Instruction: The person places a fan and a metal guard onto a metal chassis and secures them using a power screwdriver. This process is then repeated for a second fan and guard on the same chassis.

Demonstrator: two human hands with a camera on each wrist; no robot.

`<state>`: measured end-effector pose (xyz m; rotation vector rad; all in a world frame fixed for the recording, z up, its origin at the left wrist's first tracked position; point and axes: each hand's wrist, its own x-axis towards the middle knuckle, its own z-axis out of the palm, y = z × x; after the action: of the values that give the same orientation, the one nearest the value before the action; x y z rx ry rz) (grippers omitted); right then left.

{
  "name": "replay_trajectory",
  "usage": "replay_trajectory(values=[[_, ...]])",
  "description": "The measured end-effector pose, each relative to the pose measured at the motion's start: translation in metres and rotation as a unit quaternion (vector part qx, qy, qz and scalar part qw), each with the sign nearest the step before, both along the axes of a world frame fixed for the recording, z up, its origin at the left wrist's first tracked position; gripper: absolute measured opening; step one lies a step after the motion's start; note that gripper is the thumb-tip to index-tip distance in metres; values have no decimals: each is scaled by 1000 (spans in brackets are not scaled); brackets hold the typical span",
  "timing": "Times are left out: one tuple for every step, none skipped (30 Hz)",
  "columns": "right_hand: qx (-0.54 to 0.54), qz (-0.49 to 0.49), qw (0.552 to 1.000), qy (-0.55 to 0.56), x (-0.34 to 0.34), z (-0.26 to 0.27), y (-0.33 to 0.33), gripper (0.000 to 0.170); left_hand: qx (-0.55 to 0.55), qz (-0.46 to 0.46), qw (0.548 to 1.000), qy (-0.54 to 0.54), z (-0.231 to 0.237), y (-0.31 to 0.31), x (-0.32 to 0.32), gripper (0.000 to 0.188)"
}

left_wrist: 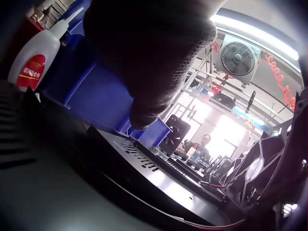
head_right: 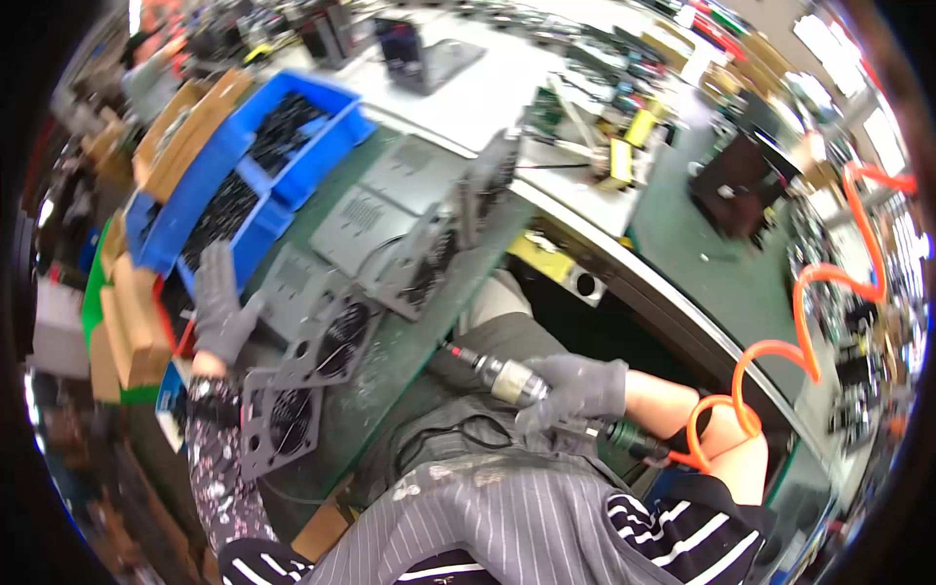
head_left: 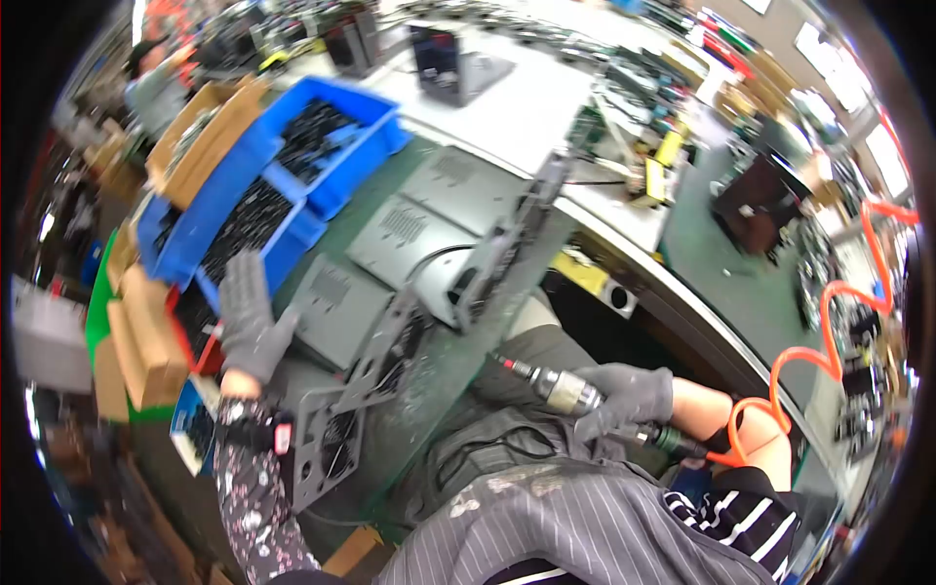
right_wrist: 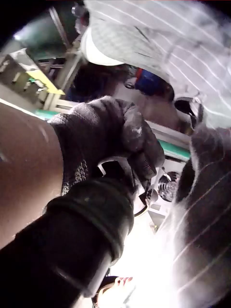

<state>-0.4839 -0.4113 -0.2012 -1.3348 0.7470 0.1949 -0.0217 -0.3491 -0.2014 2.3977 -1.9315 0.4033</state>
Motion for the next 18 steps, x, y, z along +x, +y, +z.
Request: replay_trajectory(values=[[-83, -21, 996, -18, -18, -6, -4, 61, 0, 6, 1000, -3, 0, 0, -5, 95], [-63, -57, 996, 33, -33, -3, -9, 60, -2, 2, 1000, -7, -1, 2, -7, 95], [-32, -91, 991, 90, -44, 6, -16, 60, 9, -3, 1000, 3, 0, 0, -6, 95], [-31, -108, 987, 116, -58, 8, -24, 58, 12, -11, 1000, -3, 0, 1, -7, 94], [-29, -124, 982, 142, -69, 11, -32, 57, 15, -16, 1000, -11, -1, 3, -6, 94], [10, -151, 972, 180, -75, 23, -38, 54, 12, -23, 1000, -9, 0, 5, -7, 92], [19, -177, 966, 185, -84, 21, -44, 49, 17, -26, 1000, -5, 1, 5, -7, 91], [25, -179, 965, 191, -89, 19, -50, 48, 20, -38, 999, 1, 2, 7, -8, 88], [31, -178, 964, 196, -93, 17, -56, 47, 24, -49, 999, 6, 3, 9, -10, 85], [51, -185, 961, 197, -94, 16, -61, 44, 25, -48, 999, 5, 2, 12, -14, 85], [53, -181, 962, 196, -95, 13, -66, 44, 23, -97, 994, 39, 1, 16, -18, 80], [68, -175, 958, 218, -95, 10, -71, 42, 21, -144, 987, 72, 0, 20, -21, 75], [81, -169, 953, 239, -93, 7, -77, 41, 24, -138, 988, 68, -6, 26, -21, 75], [81, -155, 953, 250, -90, 8, -82, 38, 16, -172, 980, 95, -17, 31, -21, 73], [83, -150, 954, 246, -86, 9, -86, 38, 8, -205, 971, 122, -20, 34, -22, 70], [64, -160, 950, 262, -82, 9, -89, 37, 4, -183, 973, 138, -14, 37, -34, 63], [44, -169, 945, 277, -77, 8, -92, 36, 7, -179, 974, 136, -14, 40, -24, 63], [53, -175, 941, 286, -74, 6, -97, 35, 13, -179, 975, 133, -14, 41, -27, 63]])
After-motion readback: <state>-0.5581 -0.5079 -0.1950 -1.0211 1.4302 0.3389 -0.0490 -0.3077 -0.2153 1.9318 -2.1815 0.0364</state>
